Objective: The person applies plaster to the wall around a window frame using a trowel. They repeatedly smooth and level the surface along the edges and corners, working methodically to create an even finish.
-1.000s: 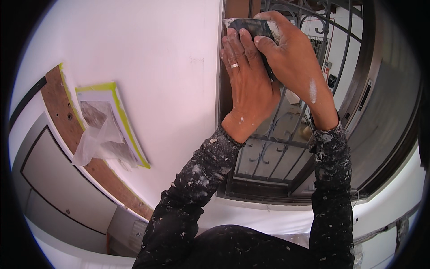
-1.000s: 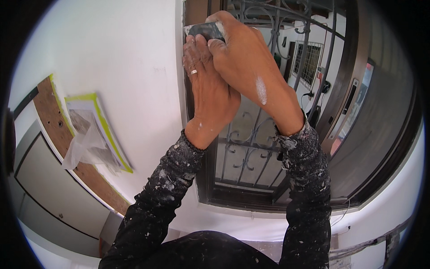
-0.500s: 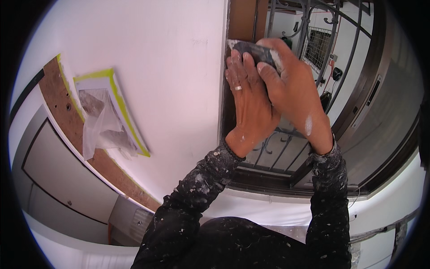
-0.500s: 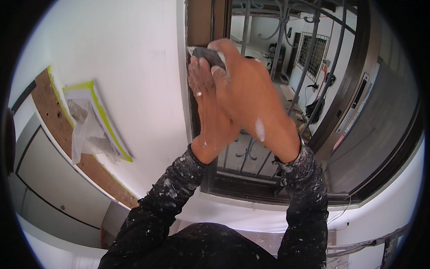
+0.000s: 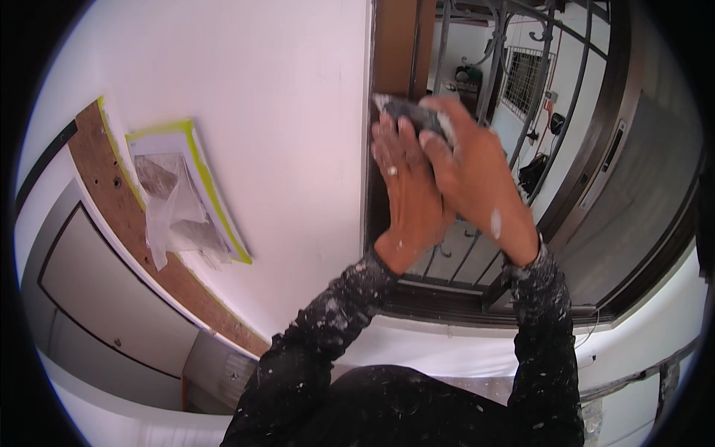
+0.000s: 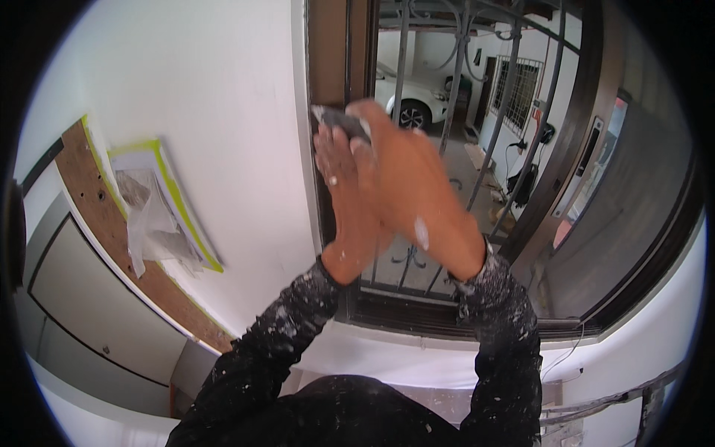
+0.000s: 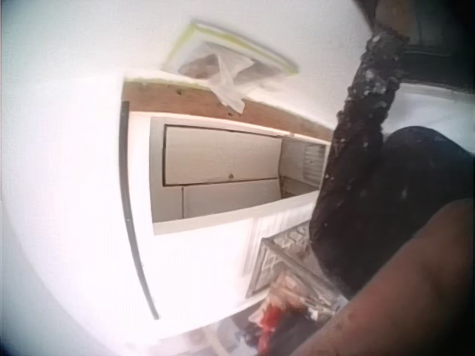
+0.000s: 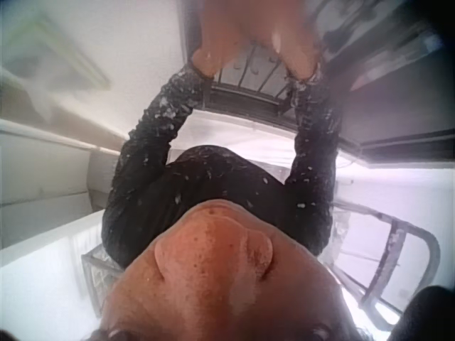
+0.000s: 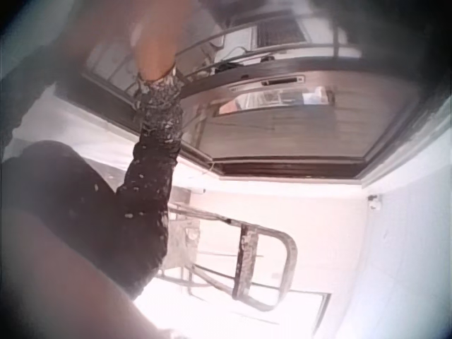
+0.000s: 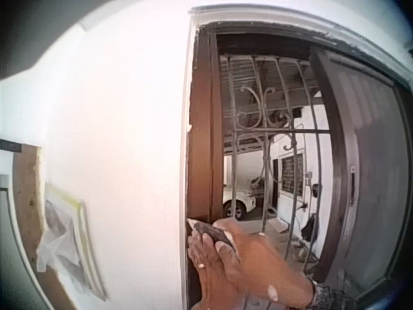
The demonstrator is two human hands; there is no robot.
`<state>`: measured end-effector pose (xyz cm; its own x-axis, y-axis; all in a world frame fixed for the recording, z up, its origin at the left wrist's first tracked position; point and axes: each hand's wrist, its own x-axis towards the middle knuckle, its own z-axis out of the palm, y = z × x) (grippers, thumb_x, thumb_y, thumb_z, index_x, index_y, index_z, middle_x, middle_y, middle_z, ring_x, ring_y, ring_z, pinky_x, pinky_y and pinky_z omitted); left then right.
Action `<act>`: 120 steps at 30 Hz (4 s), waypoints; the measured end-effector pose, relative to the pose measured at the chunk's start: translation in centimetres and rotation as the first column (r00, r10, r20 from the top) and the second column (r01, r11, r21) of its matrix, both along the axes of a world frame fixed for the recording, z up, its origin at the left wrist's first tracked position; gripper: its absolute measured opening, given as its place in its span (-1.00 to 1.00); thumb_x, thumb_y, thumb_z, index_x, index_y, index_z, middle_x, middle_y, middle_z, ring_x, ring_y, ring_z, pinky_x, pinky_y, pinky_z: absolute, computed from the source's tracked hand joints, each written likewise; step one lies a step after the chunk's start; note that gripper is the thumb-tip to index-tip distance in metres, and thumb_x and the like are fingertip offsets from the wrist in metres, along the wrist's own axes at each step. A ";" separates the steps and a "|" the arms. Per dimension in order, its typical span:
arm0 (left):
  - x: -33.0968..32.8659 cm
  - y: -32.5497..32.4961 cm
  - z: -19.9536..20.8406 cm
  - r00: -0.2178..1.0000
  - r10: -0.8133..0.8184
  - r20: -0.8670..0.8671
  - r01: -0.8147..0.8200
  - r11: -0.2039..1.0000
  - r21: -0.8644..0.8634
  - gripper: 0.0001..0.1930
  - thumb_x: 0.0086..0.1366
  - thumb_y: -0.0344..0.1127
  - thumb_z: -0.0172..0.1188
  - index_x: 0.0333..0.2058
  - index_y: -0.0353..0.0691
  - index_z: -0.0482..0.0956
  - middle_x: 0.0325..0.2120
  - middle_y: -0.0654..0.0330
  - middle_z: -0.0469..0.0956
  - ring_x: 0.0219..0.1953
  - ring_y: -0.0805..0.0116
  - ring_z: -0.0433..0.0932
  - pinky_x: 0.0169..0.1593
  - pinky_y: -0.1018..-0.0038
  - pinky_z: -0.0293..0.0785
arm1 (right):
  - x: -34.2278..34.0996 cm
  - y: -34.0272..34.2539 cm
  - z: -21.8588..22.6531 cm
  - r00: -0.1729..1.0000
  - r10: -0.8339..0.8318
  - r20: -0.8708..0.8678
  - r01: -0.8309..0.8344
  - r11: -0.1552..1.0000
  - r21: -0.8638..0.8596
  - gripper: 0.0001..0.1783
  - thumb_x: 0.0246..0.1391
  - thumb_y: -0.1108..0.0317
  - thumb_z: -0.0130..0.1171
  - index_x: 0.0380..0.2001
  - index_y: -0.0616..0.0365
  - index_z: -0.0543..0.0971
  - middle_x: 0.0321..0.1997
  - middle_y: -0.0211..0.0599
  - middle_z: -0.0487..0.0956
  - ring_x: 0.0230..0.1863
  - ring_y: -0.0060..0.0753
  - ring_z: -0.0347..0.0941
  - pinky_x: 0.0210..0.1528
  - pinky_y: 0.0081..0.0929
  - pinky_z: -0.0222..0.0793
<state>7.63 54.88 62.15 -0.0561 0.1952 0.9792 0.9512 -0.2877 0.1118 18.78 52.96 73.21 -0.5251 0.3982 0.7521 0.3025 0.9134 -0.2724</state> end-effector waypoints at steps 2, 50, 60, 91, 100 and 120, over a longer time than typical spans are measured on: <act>0.5 -0.5 0.1 1.000 -0.001 0.000 0.001 1.000 0.028 0.05 0.31 -0.16 0.18 0.44 -0.53 -0.38 0.42 -0.53 -0.38 0.46 -0.61 -0.45 0.40 -0.38 -0.48 | 0.3 -0.2 0.1 0.997 -0.020 0.069 0.024 0.998 -0.060 -0.59 0.26 0.36 0.11 0.14 0.25 0.44 -0.40 0.15 0.62 -0.31 0.20 0.65 -0.19 -0.25 0.50; -0.9 1.4 3.0 0.999 -0.045 -0.002 0.045 0.995 0.093 0.15 0.17 -0.26 0.23 0.44 -0.49 -0.47 0.41 -0.56 -0.46 0.45 -0.60 -0.51 0.39 -0.39 -0.55 | -1.3 0.1 2.7 0.998 -0.009 -0.062 0.027 0.956 0.294 -0.60 0.26 0.33 0.14 0.14 0.15 0.51 -0.22 -0.01 0.68 -0.22 -0.12 0.65 -0.06 -0.33 0.50; -0.7 1.0 -0.3 1.000 -0.021 0.022 0.021 1.000 0.001 0.16 0.29 0.01 0.23 0.45 -0.46 -0.47 0.42 -0.55 -0.49 0.46 -0.59 -0.53 0.39 -0.39 -0.54 | -0.8 0.4 -0.4 1.000 -0.021 -0.002 0.021 0.990 0.142 -0.63 0.27 0.36 0.10 0.13 0.12 0.50 -0.20 0.04 0.69 -0.19 -0.04 0.69 -0.07 -0.32 0.53; 1.4 -0.1 -11.6 0.982 -0.042 0.185 0.057 0.995 -0.077 0.14 0.32 -0.01 0.24 0.45 -0.43 -0.46 0.43 -0.50 -0.41 0.47 -0.57 -0.45 0.40 -0.36 -0.49 | 0.6 -0.5 -9.1 0.975 0.028 0.219 0.003 0.990 -0.141 -0.62 0.32 0.39 0.11 0.17 0.10 0.44 -0.30 0.15 0.66 -0.23 0.26 0.63 -0.16 -0.15 0.54; 2.2 -0.8 -14.0 0.969 -0.057 0.242 0.084 0.991 -0.104 0.21 0.27 0.01 0.33 0.46 -0.37 -0.49 0.43 -0.48 -0.42 0.47 -0.56 -0.44 0.41 -0.36 -0.49 | 0.8 0.1 -12.1 0.975 0.084 0.205 -0.070 0.995 -0.074 -0.61 0.30 0.42 0.11 0.18 0.13 0.43 -0.30 0.20 0.65 -0.23 0.28 0.62 -0.18 -0.09 0.54; 3.6 -1.0 -21.9 0.931 -0.003 0.364 0.094 0.969 -0.230 0.18 0.31 -0.02 0.29 0.45 -0.39 -0.50 0.44 -0.44 -0.43 0.48 -0.54 -0.44 0.43 -0.33 -0.45 | 1.0 -0.3 -16.9 0.926 0.118 0.359 -0.056 0.983 -0.177 -0.54 0.26 0.37 0.10 0.21 0.08 0.39 -0.34 0.17 0.65 -0.32 0.26 0.62 -0.25 -0.02 0.54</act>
<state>11.19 53.87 40.29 -0.3783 0.4328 0.8183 0.8196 -0.2542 0.5134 19.82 52.69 56.29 -0.7899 0.4372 0.4301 0.3304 0.8942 -0.3021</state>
